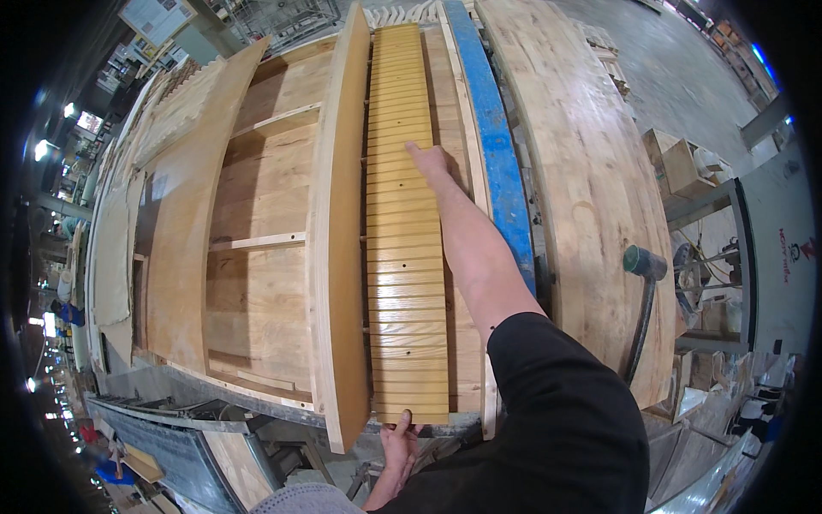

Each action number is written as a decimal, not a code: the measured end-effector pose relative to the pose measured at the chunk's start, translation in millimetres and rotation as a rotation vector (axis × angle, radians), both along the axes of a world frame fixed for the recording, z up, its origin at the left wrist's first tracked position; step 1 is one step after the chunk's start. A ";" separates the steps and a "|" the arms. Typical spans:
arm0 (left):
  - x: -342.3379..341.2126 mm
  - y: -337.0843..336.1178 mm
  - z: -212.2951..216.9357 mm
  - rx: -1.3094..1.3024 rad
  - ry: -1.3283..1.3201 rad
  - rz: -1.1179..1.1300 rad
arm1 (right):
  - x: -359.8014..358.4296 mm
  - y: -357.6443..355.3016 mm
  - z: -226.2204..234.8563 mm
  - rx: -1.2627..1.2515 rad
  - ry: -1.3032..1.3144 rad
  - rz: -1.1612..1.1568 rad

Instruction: The person repeatedly picks up wooden panels from a conveyor belt and places them into a wooden jig on a workbench. The person aligns each panel within the jig and then removes it to repeat the process with the next panel.

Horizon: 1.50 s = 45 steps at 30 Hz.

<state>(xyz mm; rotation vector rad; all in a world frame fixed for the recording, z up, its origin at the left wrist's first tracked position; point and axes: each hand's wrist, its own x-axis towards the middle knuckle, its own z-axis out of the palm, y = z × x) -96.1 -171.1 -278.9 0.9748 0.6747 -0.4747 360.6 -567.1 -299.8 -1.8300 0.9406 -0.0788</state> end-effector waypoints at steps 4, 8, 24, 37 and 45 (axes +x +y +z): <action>7.0 6.7 -8.6 0.030 -0.008 0.023 | -2.1 1.1 11.6 -0.108 0.041 0.090; 2.5 10.7 -13.6 -0.012 -0.037 0.002 | -10.2 11.9 23.0 -0.153 0.083 0.054; 0.7 -1.2 6.3 -0.088 -0.041 -0.013 | -13.9 8.1 15.2 -0.113 0.003 0.019; -0.3 6.4 -9.3 -0.079 -0.072 -0.026 | -9.9 8.6 9.3 -0.203 0.007 0.034; -2.3 8.2 -15.1 -0.053 -0.099 -0.011 | -9.9 5.9 17.4 -0.254 0.107 0.078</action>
